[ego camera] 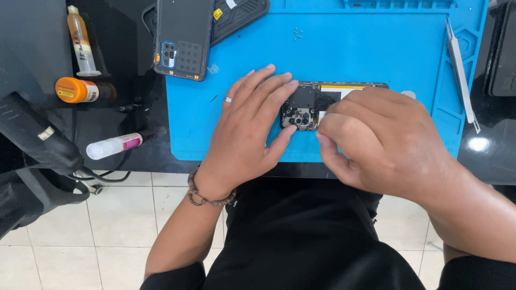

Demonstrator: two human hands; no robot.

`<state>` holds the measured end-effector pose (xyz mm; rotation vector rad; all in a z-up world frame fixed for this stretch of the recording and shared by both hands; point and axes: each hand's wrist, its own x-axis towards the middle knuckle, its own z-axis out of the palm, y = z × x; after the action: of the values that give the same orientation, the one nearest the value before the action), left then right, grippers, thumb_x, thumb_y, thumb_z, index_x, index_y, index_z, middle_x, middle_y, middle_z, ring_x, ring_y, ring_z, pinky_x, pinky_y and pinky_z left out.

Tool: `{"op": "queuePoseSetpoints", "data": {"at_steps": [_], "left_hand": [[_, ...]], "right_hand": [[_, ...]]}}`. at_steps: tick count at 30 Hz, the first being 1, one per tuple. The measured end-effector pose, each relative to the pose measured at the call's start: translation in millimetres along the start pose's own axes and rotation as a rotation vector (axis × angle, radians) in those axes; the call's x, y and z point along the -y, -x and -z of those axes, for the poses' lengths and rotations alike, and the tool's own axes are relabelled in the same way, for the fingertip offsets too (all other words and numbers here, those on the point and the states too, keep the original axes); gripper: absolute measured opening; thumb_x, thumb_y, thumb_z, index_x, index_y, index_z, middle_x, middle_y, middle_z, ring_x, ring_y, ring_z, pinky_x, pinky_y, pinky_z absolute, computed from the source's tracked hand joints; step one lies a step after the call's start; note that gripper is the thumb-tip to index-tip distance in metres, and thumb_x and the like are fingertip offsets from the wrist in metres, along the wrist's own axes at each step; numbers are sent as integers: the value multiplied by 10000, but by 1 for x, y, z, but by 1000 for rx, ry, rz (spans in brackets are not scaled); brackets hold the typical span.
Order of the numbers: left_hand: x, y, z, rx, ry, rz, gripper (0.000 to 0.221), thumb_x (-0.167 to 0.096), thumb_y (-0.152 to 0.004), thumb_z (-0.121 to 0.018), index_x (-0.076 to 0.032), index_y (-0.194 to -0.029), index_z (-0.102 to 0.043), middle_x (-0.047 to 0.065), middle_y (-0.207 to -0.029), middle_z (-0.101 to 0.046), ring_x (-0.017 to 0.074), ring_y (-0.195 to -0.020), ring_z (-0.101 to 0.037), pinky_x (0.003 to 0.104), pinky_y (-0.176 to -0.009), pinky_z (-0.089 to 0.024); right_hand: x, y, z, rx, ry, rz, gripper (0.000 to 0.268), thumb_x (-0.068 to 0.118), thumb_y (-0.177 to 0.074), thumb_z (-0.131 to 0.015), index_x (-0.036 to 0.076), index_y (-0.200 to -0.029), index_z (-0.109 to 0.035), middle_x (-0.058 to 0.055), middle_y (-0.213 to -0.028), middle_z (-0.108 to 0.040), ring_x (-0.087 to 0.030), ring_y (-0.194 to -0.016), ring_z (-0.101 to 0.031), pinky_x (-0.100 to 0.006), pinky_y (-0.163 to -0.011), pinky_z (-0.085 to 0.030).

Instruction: The person uses a screwdriver to remove several screws from the internal frame of a disassembled smartphone. They then place the back cover onto the device and press the edges to secure it.

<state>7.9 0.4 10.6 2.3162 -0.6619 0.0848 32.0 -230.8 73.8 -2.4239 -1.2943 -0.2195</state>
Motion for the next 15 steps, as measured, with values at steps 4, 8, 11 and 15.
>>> {"op": "queuePoseSetpoints", "data": {"at_steps": [4,8,11,15], "left_hand": [[0,0,0,-14,4,-9,469,-263,-1069,-621,-54,-1470,-494,122,-1500,-567,358,-1491,-445,604,-1250,-368],[0,1,0,1,6,5,487,-261,-1070,-635,-68,-1487,-476,114,-1517,-556,351,-1506,-430,607,-1261,-357],[2,2,-3,-16,6,11,546,-271,-1076,-629,-49,-1523,-406,112,-1517,-566,359,-1512,-447,596,-1262,-367],[2,5,-4,0,17,40,653,-251,-1071,-699,-50,-1569,-329,100,-1599,-493,345,-1546,-432,606,-1304,-351]], "right_hand": [[-3,8,-4,-106,134,40,326,357,-1071,-798,83,-980,-647,-80,-786,-668,-267,-644,-619,-373,-558,-435],[2,-3,3,-17,3,13,146,64,-972,-640,3,-1102,-609,-156,-1068,-709,-388,-915,-707,-441,-692,-524],[-6,12,-13,-144,87,6,274,199,-1076,-811,74,-933,-614,-60,-732,-627,-261,-622,-587,-377,-566,-432],[-3,7,-5,-114,131,18,370,415,-1060,-796,74,-988,-674,-57,-833,-712,-264,-696,-674,-374,-599,-493]]}}
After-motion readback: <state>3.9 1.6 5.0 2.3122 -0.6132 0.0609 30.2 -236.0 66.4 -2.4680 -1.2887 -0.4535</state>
